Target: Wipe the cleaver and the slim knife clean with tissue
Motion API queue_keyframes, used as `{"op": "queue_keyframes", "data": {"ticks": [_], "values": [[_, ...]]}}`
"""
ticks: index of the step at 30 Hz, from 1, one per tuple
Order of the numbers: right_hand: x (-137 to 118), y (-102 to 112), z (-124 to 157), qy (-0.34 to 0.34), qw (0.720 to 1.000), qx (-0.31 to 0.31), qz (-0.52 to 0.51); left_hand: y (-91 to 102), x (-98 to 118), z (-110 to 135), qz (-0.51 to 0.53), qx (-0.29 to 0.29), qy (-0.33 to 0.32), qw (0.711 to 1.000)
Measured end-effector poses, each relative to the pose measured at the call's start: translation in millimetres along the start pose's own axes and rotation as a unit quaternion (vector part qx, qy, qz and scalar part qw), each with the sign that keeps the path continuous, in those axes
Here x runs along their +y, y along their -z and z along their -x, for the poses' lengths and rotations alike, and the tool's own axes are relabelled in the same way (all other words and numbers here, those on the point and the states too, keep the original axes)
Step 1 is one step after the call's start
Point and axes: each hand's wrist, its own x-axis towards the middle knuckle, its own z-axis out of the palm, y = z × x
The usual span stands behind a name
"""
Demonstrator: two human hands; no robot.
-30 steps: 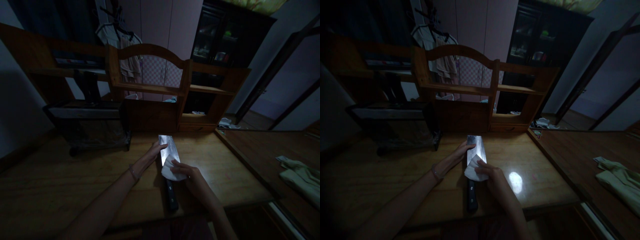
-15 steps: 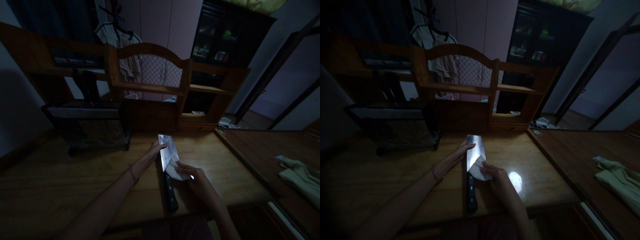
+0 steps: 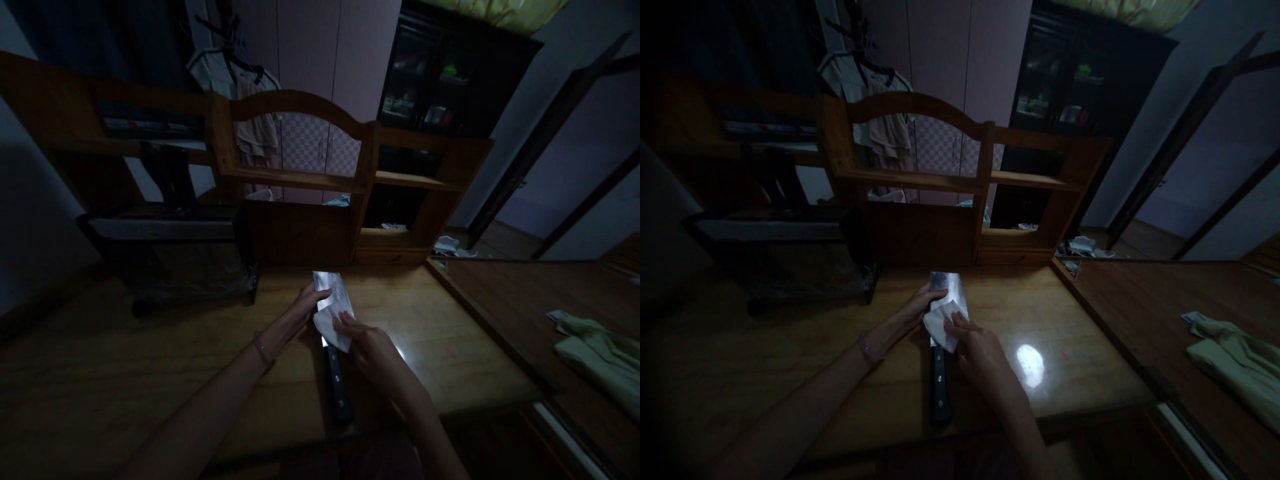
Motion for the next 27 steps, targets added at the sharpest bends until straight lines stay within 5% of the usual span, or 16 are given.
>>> {"op": "queue_keyframes", "data": {"ticks": [9,16,20,27], "values": [[5.0,0.1,15.3,-0.033,0.999,0.006,0.025,-4.5,14.2,12.5,-0.024,-0.005,-0.019,1.0],[-2.6,4.4,-8.0,-0.039,0.994,0.001,0.107,-3.9,12.2,7.6,0.003,-0.005,-0.003,1.0],[0.3,3.8,-18.6,-0.038,0.991,0.001,0.129,-5.5,10.7,-1.0,0.061,0.041,0.025,0.997],[0.8,2.0,-3.5,-0.041,0.986,-0.011,0.161,-8.6,14.0,-1.2,0.121,0.025,0.028,0.992]]}}
